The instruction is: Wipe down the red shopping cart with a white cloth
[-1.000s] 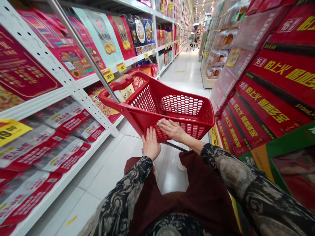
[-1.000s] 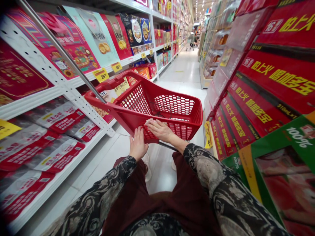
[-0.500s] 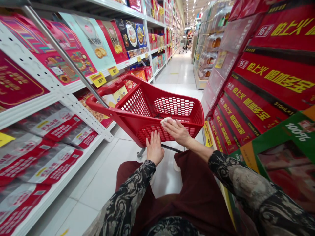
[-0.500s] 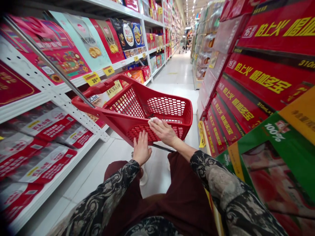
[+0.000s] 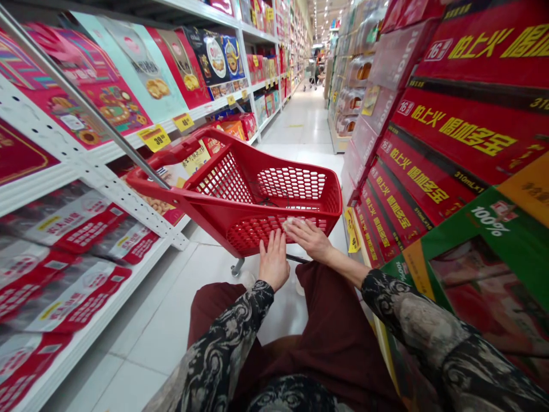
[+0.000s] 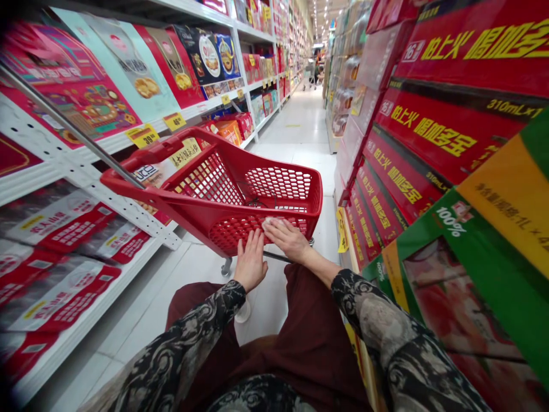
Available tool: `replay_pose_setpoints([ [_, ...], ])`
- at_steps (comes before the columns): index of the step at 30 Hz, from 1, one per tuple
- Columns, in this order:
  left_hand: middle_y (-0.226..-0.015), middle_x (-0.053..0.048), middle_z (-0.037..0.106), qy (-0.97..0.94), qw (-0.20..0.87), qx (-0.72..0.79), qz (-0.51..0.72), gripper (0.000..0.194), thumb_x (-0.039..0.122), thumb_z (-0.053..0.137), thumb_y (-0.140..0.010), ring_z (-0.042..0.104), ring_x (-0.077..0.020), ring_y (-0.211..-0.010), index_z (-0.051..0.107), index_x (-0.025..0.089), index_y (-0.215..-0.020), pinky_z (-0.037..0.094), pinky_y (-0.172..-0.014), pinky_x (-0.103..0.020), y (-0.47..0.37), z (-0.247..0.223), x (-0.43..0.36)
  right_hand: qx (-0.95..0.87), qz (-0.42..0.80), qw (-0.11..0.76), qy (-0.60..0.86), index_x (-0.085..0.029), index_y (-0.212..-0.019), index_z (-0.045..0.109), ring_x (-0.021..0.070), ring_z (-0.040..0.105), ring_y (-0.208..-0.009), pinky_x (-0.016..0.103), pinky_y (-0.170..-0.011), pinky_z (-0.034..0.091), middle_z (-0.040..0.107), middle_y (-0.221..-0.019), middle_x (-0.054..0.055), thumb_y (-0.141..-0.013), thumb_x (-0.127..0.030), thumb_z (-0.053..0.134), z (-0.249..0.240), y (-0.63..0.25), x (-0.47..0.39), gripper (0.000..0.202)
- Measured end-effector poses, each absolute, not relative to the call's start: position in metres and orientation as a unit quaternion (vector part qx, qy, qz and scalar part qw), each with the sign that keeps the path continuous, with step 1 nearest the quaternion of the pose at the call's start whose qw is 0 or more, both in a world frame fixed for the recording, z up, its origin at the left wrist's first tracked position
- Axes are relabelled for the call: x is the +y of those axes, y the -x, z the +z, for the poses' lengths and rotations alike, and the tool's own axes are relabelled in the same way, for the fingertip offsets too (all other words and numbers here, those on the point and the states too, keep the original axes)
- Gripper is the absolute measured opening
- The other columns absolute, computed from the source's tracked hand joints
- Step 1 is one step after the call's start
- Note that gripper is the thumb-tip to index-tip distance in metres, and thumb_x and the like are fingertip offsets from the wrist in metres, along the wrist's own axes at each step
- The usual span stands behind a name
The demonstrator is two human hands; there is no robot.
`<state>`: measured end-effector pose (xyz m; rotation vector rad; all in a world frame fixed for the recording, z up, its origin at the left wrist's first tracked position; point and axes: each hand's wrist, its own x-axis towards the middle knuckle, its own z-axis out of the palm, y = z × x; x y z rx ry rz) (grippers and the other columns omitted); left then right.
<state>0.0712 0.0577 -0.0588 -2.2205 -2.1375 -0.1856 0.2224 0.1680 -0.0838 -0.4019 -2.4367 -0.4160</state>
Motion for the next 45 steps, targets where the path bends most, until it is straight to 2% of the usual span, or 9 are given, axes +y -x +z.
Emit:
replay_pose_setpoints([
  [2,-0.151,-0.014,0.016,0.720,0.031,-0.691,-0.066,0.075,0.016,0.045,-0.070,0.012,-0.0259,-0.139,0.021,0.005,-0.140,0.015,-0.111,-0.053,-0.076,-0.053,0.063,-0.908,-0.169,0.335,0.184,-0.019,-0.131,0.045,0.0204,0.029,-0.134,0.045,-0.110,0.027,0.048,-0.135,0.006,-0.091,-0.010,0.037,-0.071,-0.233,0.171,0.041],
  [5,-0.151,-0.014,0.017,0.734,0.029,-0.675,-0.069,0.072,0.017,0.044,-0.072,0.013,-0.0260,-0.139,0.023,0.006,-0.140,0.015,-0.111,-0.053,-0.085,-0.051,0.069,-0.916,-0.171,0.318,0.177,-0.019,-0.131,0.045,0.0192,0.031,-0.133,0.043,-0.111,0.025,0.050,-0.133,0.006,-0.092,-0.010,0.037,-0.066,-0.248,0.178,0.042],
  [13,-0.150,-0.015,0.020,0.783,0.038,-0.620,-0.040,0.071,0.016,0.042,-0.073,0.014,-0.0257,-0.139,0.022,0.007,-0.140,0.015,-0.110,-0.054,-0.098,-0.072,0.064,-0.951,-0.172,0.240,0.088,-0.013,-0.127,0.049,0.0188,0.036,-0.130,0.041,-0.108,0.031,0.050,-0.133,0.008,-0.090,-0.010,0.040,-0.096,-0.258,0.189,0.038],
  [17,-0.150,-0.014,0.021,0.775,0.031,-0.630,-0.048,0.071,0.015,0.042,-0.072,0.015,-0.0252,-0.139,0.024,0.008,-0.140,0.016,-0.110,-0.053,-0.090,-0.075,0.065,-0.961,-0.162,0.208,0.079,-0.013,-0.124,0.051,0.0196,0.040,-0.127,0.041,-0.106,0.035,0.052,-0.131,0.009,-0.089,-0.009,0.040,-0.095,-0.258,0.181,0.037],
  [26,-0.150,-0.016,0.018,0.678,0.067,-0.725,-0.104,0.074,0.016,0.044,-0.070,0.016,-0.0268,-0.139,0.023,0.003,-0.139,0.015,-0.110,-0.055,-0.048,-0.060,0.078,-0.929,-0.153,0.321,0.102,-0.016,-0.129,0.046,0.0211,0.030,-0.133,0.046,-0.109,0.029,0.045,-0.137,0.007,-0.090,-0.009,0.037,-0.051,-0.199,0.176,0.041],
  [33,-0.150,-0.015,0.018,0.671,0.056,-0.734,-0.089,0.076,0.015,0.044,-0.067,0.015,-0.0263,-0.139,0.024,0.005,-0.140,0.016,-0.109,-0.055,-0.033,-0.067,0.066,-0.959,-0.142,0.233,0.078,-0.014,-0.121,0.054,0.0204,0.043,-0.126,0.043,-0.105,0.035,0.053,-0.129,0.010,-0.089,-0.011,0.043,-0.103,-0.194,0.180,0.034],
  [36,-0.150,-0.015,0.018,0.663,0.052,-0.741,-0.090,0.076,0.016,0.045,-0.067,0.016,-0.0267,-0.139,0.024,0.005,-0.139,0.016,-0.109,-0.055,-0.027,-0.071,0.063,-0.964,-0.136,0.217,0.073,-0.014,-0.118,0.056,0.0203,0.045,-0.123,0.043,-0.105,0.035,0.056,-0.126,0.010,-0.088,-0.011,0.045,-0.109,-0.194,0.172,0.032],
  [42,-0.150,-0.017,0.018,0.632,0.071,-0.762,-0.119,0.074,0.017,0.044,-0.069,0.017,-0.0270,-0.138,0.025,0.004,-0.139,0.019,-0.108,-0.055,-0.012,-0.067,0.068,-0.947,-0.124,0.283,0.091,-0.016,-0.128,0.047,0.0210,0.029,-0.134,0.045,-0.111,0.025,0.042,-0.139,0.009,-0.090,-0.011,0.041,-0.064,-0.160,0.168,0.039],
  [45,-0.149,-0.018,0.020,0.620,0.081,-0.770,-0.128,0.071,0.018,0.043,-0.071,0.018,-0.0276,-0.138,0.026,0.003,-0.138,0.019,-0.109,-0.054,-0.007,-0.061,0.071,-0.943,-0.128,0.290,0.095,-0.015,-0.128,0.047,0.0218,0.027,-0.134,0.045,-0.111,0.025,0.041,-0.140,0.009,-0.089,-0.010,0.039,-0.055,-0.144,0.175,0.040],
])
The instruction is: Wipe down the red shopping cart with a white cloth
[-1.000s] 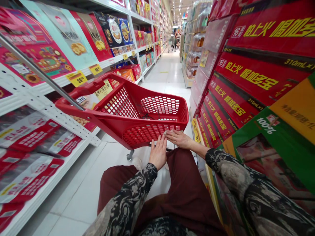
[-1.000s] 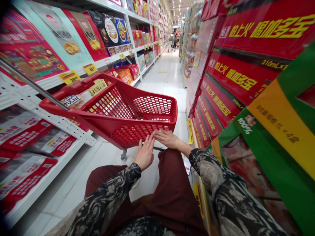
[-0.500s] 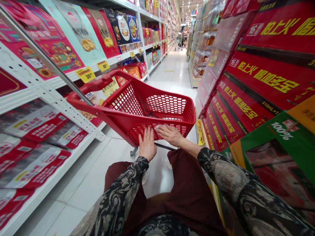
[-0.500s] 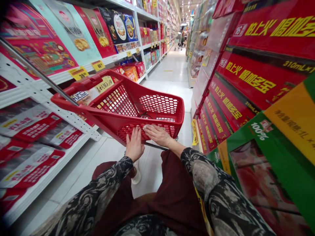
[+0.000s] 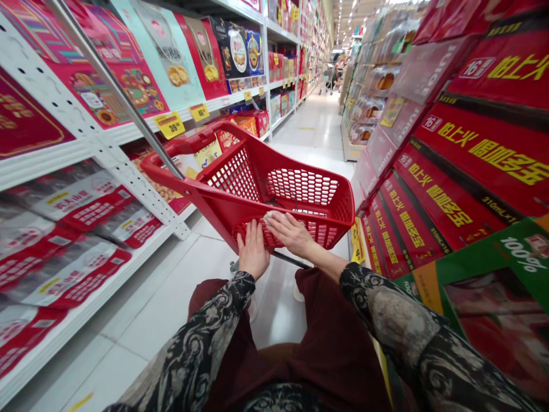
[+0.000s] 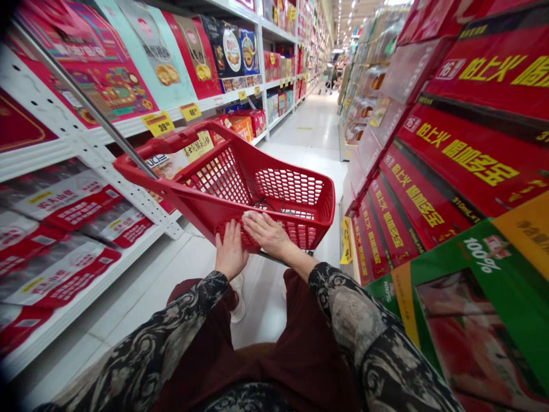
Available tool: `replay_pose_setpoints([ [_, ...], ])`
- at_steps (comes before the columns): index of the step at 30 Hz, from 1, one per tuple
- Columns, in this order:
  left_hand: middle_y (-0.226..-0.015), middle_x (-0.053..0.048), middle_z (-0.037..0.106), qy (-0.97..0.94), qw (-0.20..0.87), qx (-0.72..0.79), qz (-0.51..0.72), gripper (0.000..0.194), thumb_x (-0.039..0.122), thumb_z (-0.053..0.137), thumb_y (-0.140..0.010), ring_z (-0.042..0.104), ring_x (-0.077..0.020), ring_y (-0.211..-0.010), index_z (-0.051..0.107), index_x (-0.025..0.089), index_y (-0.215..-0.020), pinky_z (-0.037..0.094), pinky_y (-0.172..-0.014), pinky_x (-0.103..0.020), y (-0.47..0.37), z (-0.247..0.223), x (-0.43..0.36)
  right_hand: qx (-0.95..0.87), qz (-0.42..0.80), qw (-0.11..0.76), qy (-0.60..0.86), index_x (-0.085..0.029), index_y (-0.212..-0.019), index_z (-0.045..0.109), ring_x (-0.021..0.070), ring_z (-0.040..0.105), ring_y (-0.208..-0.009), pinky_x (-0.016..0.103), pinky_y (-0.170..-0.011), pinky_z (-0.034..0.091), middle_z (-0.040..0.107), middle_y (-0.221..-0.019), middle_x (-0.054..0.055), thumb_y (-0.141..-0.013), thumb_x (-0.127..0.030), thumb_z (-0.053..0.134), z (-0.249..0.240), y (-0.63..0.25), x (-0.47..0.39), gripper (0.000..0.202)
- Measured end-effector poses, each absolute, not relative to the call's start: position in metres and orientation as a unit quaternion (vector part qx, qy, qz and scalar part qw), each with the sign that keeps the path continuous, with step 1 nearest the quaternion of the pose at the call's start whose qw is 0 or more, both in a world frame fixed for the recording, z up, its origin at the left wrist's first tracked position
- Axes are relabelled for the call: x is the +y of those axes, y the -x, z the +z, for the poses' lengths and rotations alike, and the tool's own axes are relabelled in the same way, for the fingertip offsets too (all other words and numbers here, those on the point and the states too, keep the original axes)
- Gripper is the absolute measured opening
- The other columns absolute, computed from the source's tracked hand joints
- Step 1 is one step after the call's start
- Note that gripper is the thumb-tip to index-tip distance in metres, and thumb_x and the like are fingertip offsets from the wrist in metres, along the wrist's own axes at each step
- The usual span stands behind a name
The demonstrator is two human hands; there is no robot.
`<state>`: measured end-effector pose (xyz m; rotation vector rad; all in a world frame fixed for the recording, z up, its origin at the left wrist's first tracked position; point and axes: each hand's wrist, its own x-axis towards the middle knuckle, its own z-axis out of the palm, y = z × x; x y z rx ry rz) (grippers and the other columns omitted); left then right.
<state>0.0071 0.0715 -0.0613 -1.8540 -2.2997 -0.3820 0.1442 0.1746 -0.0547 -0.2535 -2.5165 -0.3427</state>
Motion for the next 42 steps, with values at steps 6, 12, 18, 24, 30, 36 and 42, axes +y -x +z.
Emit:
replay_pose_setpoints([
  [6,-0.149,-0.017,0.020,0.625,0.083,-0.766,-0.121,0.074,0.017,0.044,-0.069,0.017,-0.0272,-0.138,0.024,0.003,-0.139,0.017,-0.110,-0.054,-0.004,-0.065,0.065,-0.960,-0.141,0.233,0.059,-0.011,-0.119,0.055,0.0233,0.039,-0.128,0.044,-0.106,0.034,0.051,-0.132,0.011,-0.088,-0.011,0.044,-0.101,-0.147,0.172,0.033],
  [12,-0.149,-0.017,0.019,0.614,0.080,-0.775,-0.124,0.074,0.017,0.044,-0.069,0.017,-0.0274,-0.138,0.024,0.004,-0.139,0.018,-0.109,-0.054,0.009,-0.071,0.065,-0.956,-0.136,0.252,0.059,-0.014,-0.123,0.052,0.0222,0.036,-0.130,0.044,-0.107,0.033,0.049,-0.134,0.010,-0.089,-0.012,0.043,-0.092,-0.142,0.161,0.036],
  [18,-0.149,-0.018,0.020,0.583,0.092,-0.795,-0.144,0.071,0.016,0.042,-0.071,0.016,-0.0274,-0.139,0.024,0.003,-0.139,0.018,-0.109,-0.054,0.024,-0.062,0.072,-0.943,-0.134,0.295,0.072,-0.013,-0.130,0.046,0.0233,0.027,-0.135,0.046,-0.109,0.027,0.041,-0.140,0.010,-0.090,-0.011,0.037,-0.052,-0.103,0.171,0.041],
  [24,-0.149,-0.017,0.019,0.590,0.082,-0.791,-0.143,0.074,0.016,0.045,-0.068,0.017,-0.0277,-0.138,0.024,0.004,-0.139,0.017,-0.110,-0.054,0.028,-0.067,0.060,-0.961,-0.155,0.230,0.020,-0.010,-0.119,0.055,0.0241,0.039,-0.128,0.044,-0.105,0.035,0.051,-0.131,0.013,-0.088,-0.011,0.042,-0.091,-0.102,0.172,0.033],
  [30,-0.149,-0.018,0.020,0.558,0.081,-0.812,-0.150,0.074,0.016,0.044,-0.068,0.018,-0.0281,-0.138,0.025,0.004,-0.138,0.020,-0.108,-0.055,0.047,-0.065,0.056,-0.959,-0.150,0.239,0.022,-0.013,-0.121,0.054,0.0237,0.038,-0.129,0.044,-0.106,0.034,0.050,-0.133,0.010,-0.088,-0.012,0.042,-0.078,-0.093,0.164,0.035],
  [36,-0.149,-0.018,0.019,0.531,0.092,-0.825,-0.167,0.075,0.015,0.043,-0.067,0.017,-0.0276,-0.138,0.024,0.003,-0.138,0.019,-0.108,-0.056,0.061,-0.052,0.058,-0.952,-0.142,0.268,0.048,-0.013,-0.126,0.050,0.0246,0.031,-0.133,0.046,-0.108,0.029,0.042,-0.139,0.011,-0.089,-0.012,0.039,-0.050,-0.055,0.170,0.038],
  [42,-0.149,-0.017,0.019,0.535,0.086,-0.824,-0.163,0.076,0.015,0.044,-0.066,0.016,-0.0262,-0.139,0.025,0.004,-0.139,0.017,-0.109,-0.054,0.063,-0.060,0.049,-0.970,-0.120,0.212,0.013,-0.011,-0.120,0.053,0.0236,0.038,-0.129,0.046,-0.105,0.034,0.048,-0.134,0.014,-0.086,-0.011,0.046,-0.090,-0.056,0.165,0.035],
])
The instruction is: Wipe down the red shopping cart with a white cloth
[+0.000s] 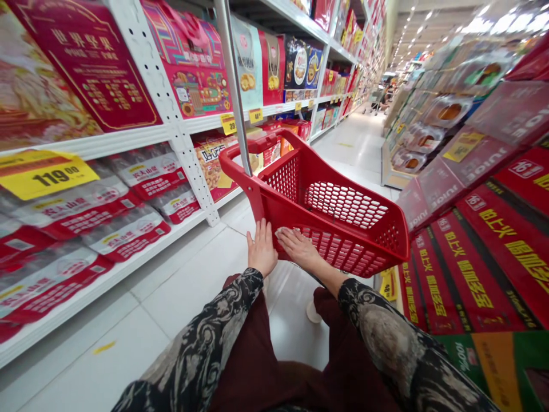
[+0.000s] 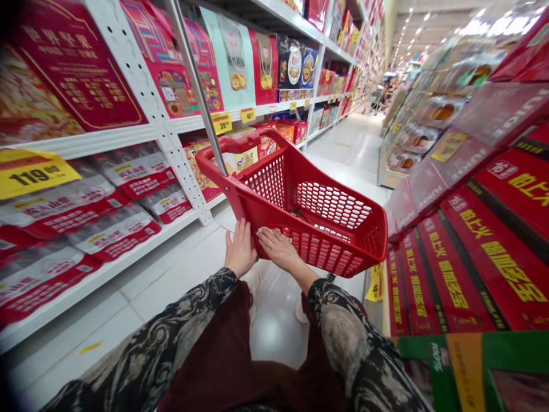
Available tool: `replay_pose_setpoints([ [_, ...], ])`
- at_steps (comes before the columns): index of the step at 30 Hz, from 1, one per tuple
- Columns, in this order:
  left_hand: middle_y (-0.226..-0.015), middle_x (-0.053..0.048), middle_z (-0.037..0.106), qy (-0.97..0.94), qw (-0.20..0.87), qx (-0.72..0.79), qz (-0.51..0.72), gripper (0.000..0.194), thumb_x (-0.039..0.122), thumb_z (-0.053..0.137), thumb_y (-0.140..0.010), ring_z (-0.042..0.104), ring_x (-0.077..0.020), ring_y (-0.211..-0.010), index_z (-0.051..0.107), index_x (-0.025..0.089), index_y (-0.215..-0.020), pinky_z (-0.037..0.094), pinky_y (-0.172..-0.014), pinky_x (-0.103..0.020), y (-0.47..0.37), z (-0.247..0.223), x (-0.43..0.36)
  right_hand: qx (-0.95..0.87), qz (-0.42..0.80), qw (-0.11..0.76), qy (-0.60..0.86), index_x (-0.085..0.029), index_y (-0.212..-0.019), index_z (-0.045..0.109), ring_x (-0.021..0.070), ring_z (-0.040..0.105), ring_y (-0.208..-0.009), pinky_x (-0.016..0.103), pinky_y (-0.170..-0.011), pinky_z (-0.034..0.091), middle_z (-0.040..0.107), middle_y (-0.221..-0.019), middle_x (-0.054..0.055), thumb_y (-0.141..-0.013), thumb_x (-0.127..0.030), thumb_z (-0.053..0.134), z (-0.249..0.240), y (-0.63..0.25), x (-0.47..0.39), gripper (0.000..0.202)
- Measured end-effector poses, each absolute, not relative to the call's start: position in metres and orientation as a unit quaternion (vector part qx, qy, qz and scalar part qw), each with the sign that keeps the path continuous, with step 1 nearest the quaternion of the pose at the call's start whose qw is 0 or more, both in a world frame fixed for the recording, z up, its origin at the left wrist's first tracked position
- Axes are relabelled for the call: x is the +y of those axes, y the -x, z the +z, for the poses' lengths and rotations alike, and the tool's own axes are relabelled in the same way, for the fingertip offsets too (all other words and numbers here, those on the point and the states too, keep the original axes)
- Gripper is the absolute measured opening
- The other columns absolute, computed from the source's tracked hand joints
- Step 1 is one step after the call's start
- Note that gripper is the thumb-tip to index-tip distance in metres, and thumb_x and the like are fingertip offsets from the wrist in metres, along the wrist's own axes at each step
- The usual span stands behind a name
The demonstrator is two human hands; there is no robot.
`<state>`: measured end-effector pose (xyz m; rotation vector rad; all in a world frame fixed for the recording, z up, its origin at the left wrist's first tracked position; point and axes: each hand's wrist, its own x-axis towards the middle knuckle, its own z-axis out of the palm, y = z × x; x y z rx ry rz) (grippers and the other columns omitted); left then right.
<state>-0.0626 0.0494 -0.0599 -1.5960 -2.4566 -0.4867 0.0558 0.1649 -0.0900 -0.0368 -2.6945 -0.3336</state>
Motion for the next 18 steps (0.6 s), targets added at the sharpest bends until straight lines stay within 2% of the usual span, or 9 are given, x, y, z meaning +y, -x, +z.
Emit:
replay_pose_setpoints([
  [4,-0.150,-0.017,0.018,0.532,0.081,-0.826,-0.166,0.076,0.014,0.044,-0.066,0.016,-0.0258,-0.139,0.024,0.005,-0.139,0.016,-0.110,-0.054,0.068,-0.067,0.046,-0.972,-0.121,0.203,0.004,-0.012,-0.119,0.054,0.0237,0.039,-0.128,0.046,-0.104,0.036,0.050,-0.132,0.013,-0.086,-0.011,0.047,-0.095,-0.055,0.156,0.033],
  [10,-0.149,-0.017,0.019,0.499,0.085,-0.843,-0.183,0.074,0.014,0.042,-0.069,0.016,-0.0269,-0.139,0.022,0.005,-0.140,0.018,-0.109,-0.056,0.082,-0.053,0.048,-0.930,-0.118,0.343,0.062,-0.015,-0.130,0.046,0.0239,0.023,-0.136,0.046,-0.111,0.024,0.043,-0.139,0.009,-0.090,-0.011,0.036,-0.027,-0.021,0.158,0.041],
  [12,-0.150,-0.018,0.018,0.491,0.088,-0.846,-0.186,0.075,0.014,0.042,-0.069,0.016,-0.0269,-0.139,0.020,0.004,-0.140,0.017,-0.109,-0.057,0.085,-0.048,0.049,-0.922,-0.108,0.362,0.082,-0.015,-0.133,0.042,0.0226,0.018,-0.137,0.048,-0.112,0.021,0.040,-0.141,0.009,-0.091,-0.010,0.033,-0.009,-0.011,0.163,0.043],
  [15,-0.150,-0.018,0.017,0.491,0.089,-0.846,-0.186,0.074,0.013,0.042,-0.069,0.015,-0.0267,-0.139,0.022,0.003,-0.139,0.017,-0.109,-0.056,0.085,-0.047,0.048,-0.934,-0.102,0.337,0.064,-0.014,-0.132,0.042,0.0218,0.020,-0.137,0.048,-0.111,0.022,0.041,-0.140,0.010,-0.090,-0.008,0.033,-0.009,-0.009,0.168,0.044],
  [18,-0.150,-0.018,0.017,0.497,0.086,-0.844,-0.183,0.074,0.013,0.043,-0.068,0.015,-0.0271,-0.139,0.023,0.003,-0.139,0.017,-0.110,-0.055,0.084,-0.052,0.043,-0.949,-0.121,0.290,0.029,-0.013,-0.128,0.048,0.0240,0.030,-0.133,0.047,-0.109,0.028,0.044,-0.138,0.011,-0.088,-0.008,0.037,-0.030,-0.016,0.168,0.041],
])
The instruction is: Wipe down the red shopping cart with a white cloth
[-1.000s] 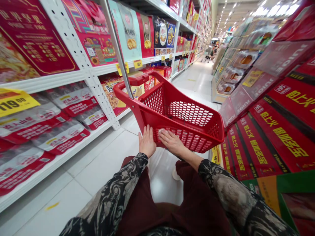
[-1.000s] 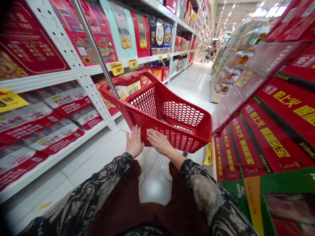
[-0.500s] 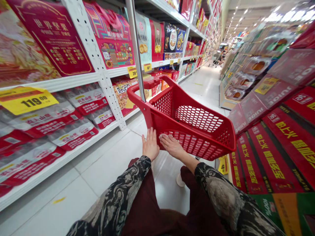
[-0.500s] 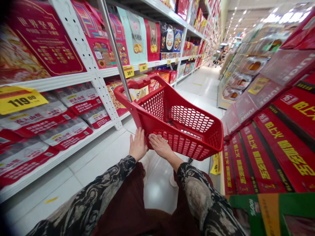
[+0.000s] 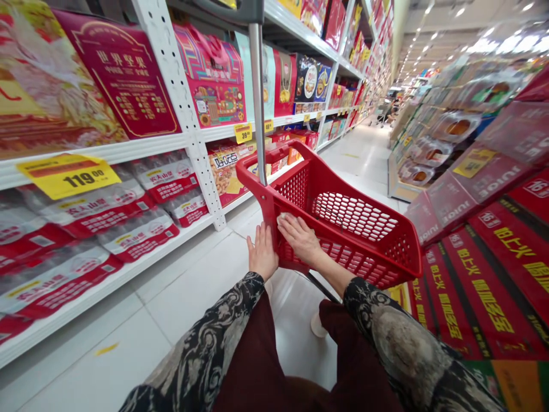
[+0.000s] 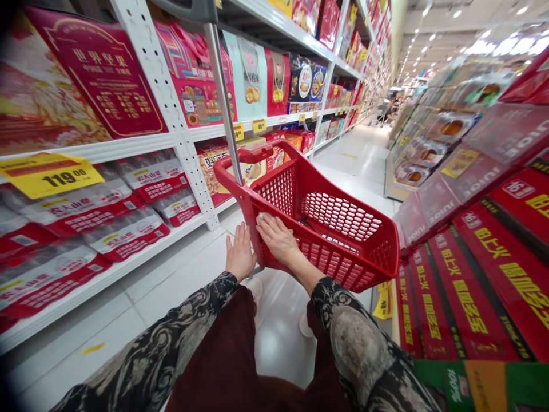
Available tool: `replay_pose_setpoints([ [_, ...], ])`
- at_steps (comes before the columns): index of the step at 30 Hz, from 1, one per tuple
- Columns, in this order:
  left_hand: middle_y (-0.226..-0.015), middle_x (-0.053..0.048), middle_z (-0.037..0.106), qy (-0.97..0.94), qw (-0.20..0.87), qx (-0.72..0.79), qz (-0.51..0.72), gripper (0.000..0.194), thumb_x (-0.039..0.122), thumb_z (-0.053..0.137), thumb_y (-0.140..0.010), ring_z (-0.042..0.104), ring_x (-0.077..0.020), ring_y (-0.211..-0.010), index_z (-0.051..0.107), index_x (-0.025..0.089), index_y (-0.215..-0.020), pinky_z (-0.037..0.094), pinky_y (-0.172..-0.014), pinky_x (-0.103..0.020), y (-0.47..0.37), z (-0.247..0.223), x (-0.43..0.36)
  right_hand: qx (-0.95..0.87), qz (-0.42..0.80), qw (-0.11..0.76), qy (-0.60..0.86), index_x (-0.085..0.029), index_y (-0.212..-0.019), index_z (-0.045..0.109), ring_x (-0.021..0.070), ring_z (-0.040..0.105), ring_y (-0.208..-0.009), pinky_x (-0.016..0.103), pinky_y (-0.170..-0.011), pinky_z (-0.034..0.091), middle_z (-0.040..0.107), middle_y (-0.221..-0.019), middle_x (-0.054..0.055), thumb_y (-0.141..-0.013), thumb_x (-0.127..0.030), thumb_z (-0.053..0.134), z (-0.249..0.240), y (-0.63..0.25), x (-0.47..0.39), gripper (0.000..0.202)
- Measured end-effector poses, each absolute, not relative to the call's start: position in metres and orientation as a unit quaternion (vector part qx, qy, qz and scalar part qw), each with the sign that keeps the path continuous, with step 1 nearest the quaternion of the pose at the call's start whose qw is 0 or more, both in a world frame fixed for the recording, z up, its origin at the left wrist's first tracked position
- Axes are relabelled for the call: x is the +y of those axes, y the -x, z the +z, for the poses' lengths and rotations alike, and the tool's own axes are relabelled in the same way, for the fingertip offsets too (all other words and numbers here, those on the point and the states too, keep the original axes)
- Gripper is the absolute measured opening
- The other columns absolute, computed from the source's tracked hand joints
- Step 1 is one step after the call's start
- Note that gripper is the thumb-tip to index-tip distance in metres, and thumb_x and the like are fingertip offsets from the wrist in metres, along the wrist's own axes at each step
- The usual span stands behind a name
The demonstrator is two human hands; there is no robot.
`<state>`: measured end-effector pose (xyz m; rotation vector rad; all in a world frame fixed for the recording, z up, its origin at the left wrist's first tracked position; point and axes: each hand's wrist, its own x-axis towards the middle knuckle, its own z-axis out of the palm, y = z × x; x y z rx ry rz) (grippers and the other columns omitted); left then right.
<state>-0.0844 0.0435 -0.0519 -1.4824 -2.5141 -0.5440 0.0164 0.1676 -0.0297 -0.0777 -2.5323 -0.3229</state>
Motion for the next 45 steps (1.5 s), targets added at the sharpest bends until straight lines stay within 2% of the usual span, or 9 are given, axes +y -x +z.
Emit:
replay_pose_setpoints([
  [4,-0.149,-0.018,0.018,0.494,0.083,-0.846,-0.182,0.074,0.012,0.043,-0.068,0.016,-0.0271,-0.139,0.023,0.004,-0.139,0.017,-0.110,-0.055,0.089,-0.055,0.039,-0.952,-0.137,0.272,0.007,-0.013,-0.124,0.052,0.0253,0.035,-0.131,0.046,-0.106,0.032,0.047,-0.135,0.011,-0.087,-0.009,0.040,-0.039,-0.019,0.161,0.039],
  [10,-0.150,-0.018,0.017,0.471,0.101,-0.854,-0.195,0.075,0.013,0.044,-0.069,0.014,-0.0269,-0.139,0.021,0.004,-0.139,0.019,-0.108,-0.056,0.105,-0.031,0.044,-0.923,-0.121,0.363,0.045,-0.014,-0.131,0.045,0.0216,0.020,-0.137,0.044,-0.111,0.023,0.041,-0.141,0.008,-0.091,-0.012,0.035,0.017,0.022,0.153,0.040],
  [13,-0.150,-0.018,0.016,0.466,0.115,-0.855,-0.198,0.077,0.014,0.045,-0.068,0.014,-0.0269,-0.139,0.019,0.005,-0.140,0.019,-0.108,-0.056,0.109,-0.018,0.047,-0.923,-0.119,0.363,0.050,-0.014,-0.131,0.045,0.0215,0.018,-0.137,0.044,-0.112,0.022,0.038,-0.142,0.008,-0.093,-0.015,0.036,0.030,0.041,0.155,0.039],
  [25,-0.150,-0.018,0.017,0.468,0.106,-0.860,-0.173,0.076,0.016,0.048,-0.069,0.016,-0.0286,-0.138,0.023,0.005,-0.139,0.017,-0.109,-0.055,0.115,-0.037,0.027,-0.971,-0.105,0.213,-0.022,-0.010,-0.110,0.060,0.0247,0.041,-0.126,0.043,-0.103,0.037,0.056,-0.125,0.013,-0.089,-0.012,0.044,-0.046,0.018,0.145,0.027],
  [27,-0.150,-0.019,0.016,0.468,0.108,-0.858,-0.181,0.076,0.017,0.048,-0.069,0.015,-0.0285,-0.139,0.022,0.005,-0.139,0.017,-0.109,-0.055,0.118,-0.032,0.029,-0.967,-0.089,0.237,-0.019,-0.012,-0.115,0.058,0.0242,0.037,-0.129,0.043,-0.105,0.034,0.053,-0.129,0.011,-0.088,-0.012,0.045,-0.033,0.017,0.142,0.030],
  [32,-0.150,-0.021,0.014,0.473,0.139,-0.841,-0.222,0.079,0.019,0.050,-0.070,0.013,-0.0300,-0.139,0.016,0.006,-0.140,0.018,-0.107,-0.059,0.120,-0.007,0.044,-0.916,-0.043,0.386,0.100,-0.015,-0.131,0.045,0.0200,0.019,-0.137,0.042,-0.111,0.023,0.040,-0.141,0.009,-0.091,-0.011,0.036,0.026,0.032,0.145,0.041],
  [35,-0.149,-0.020,0.017,0.493,0.165,-0.821,-0.238,0.075,0.021,0.047,-0.074,0.014,-0.0298,-0.139,0.017,0.006,-0.140,0.018,-0.107,-0.058,0.113,0.005,0.053,-0.903,-0.019,0.400,0.158,-0.015,-0.132,0.044,0.0201,0.024,-0.136,0.039,-0.109,0.027,0.041,-0.140,0.009,-0.091,-0.013,0.038,0.042,0.041,0.150,0.042],
  [39,-0.149,-0.018,0.019,0.534,0.196,-0.788,-0.234,0.068,0.021,0.042,-0.078,0.016,-0.0273,-0.139,0.019,0.008,-0.141,0.016,-0.109,-0.055,0.101,0.020,0.062,-0.903,-0.007,0.386,0.188,-0.014,-0.130,0.046,0.0208,0.033,-0.131,0.038,-0.105,0.031,0.045,-0.138,0.009,-0.089,-0.014,0.042,0.030,0.028,0.153,0.041],
  [45,-0.148,-0.015,0.024,0.604,0.197,-0.754,-0.164,0.066,0.018,0.046,-0.072,0.015,-0.0287,-0.139,0.033,0.011,-0.136,0.012,-0.109,-0.059,0.092,0.039,0.080,-0.855,-0.002,0.420,0.303,-0.013,-0.122,0.053,0.0216,0.045,-0.120,0.043,-0.102,0.032,0.053,-0.128,0.013,-0.083,-0.007,0.038,-0.001,-0.058,0.171,0.042],
])
